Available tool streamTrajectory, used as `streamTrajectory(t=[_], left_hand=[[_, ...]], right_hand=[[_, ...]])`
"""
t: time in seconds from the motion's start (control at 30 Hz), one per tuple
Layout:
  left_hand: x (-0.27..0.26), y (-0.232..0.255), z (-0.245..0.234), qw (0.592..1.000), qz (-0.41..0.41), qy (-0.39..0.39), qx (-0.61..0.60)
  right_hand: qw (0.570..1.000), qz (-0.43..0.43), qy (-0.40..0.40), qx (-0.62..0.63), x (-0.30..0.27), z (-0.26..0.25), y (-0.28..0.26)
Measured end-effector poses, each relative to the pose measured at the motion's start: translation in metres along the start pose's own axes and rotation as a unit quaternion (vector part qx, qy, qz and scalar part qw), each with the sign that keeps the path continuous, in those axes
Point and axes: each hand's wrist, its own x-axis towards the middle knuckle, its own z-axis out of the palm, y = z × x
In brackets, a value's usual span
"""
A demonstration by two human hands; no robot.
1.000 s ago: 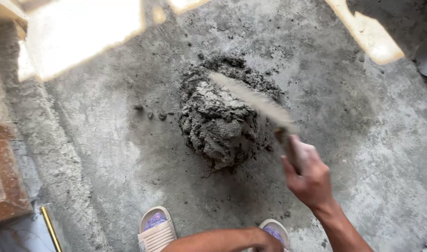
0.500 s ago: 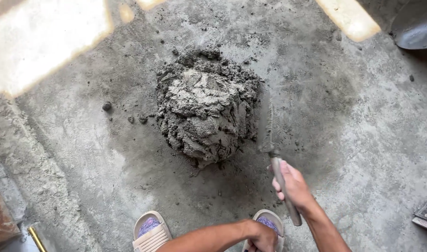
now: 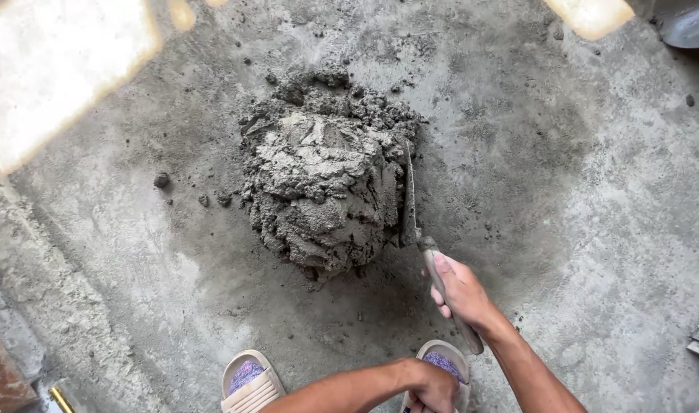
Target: Shaping and smoothing a pile of wet cement on the floor using a trowel
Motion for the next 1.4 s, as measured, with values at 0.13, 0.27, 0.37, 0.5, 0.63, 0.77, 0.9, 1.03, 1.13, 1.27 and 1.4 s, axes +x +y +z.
streamTrajectory(t=[0.13, 0.27, 0.37, 0.5, 0.63, 0.77, 0.9, 1.03, 1.13, 1.27, 1.4], left_hand=[[-0.013, 0.01, -0.005, 0.999, -0.015, -0.017, -0.023], [-0.012, 0.008, -0.007, 0.999, -0.004, -0.029, -0.041], [-0.015, 0.012, -0.009, 0.998, -0.018, -0.044, -0.034], [-0.004, 0.006, -0.002, 0.999, -0.024, -0.02, -0.029], [-0.008, 0.007, 0.007, 0.999, -0.013, 0.042, 0.028], [0.009, -0.011, 0.012, 0.991, 0.038, 0.073, 0.102], [-0.003, 0.002, 0.01, 0.999, -0.019, 0.034, 0.002], [-0.023, 0.018, 0.009, 0.999, -0.026, 0.03, 0.017], [-0.029, 0.024, 0.005, 0.999, -0.032, 0.009, 0.015], [-0.02, 0.018, 0.009, 0.999, -0.017, 0.039, 0.027], [-0.015, 0.012, 0.004, 1.0, -0.029, 0.011, 0.005]], right_hand=[[1.0, 0.011, -0.013, -0.024, 0.012, -0.001, -0.002], [1.0, 0.021, -0.012, -0.005, 0.034, 0.001, -0.004], [0.999, 0.032, -0.008, 0.014, 0.051, 0.002, -0.008], [1.0, 0.024, 0.011, -0.005, 0.047, 0.003, 0.001], [0.999, 0.045, 0.013, -0.007, 0.028, 0.011, 0.027], [0.999, 0.029, 0.015, 0.032, 0.009, 0.022, 0.045], [0.997, 0.035, -0.033, 0.066, -0.017, 0.014, 0.043], [0.987, -0.019, -0.053, 0.148, -0.048, -0.011, 0.047], [0.979, -0.026, -0.046, 0.199, -0.054, -0.033, 0.061], [0.982, 0.051, 0.134, 0.119, -0.055, -0.004, 0.037], [0.982, 0.104, 0.125, 0.096, -0.034, 0.022, 0.021]])
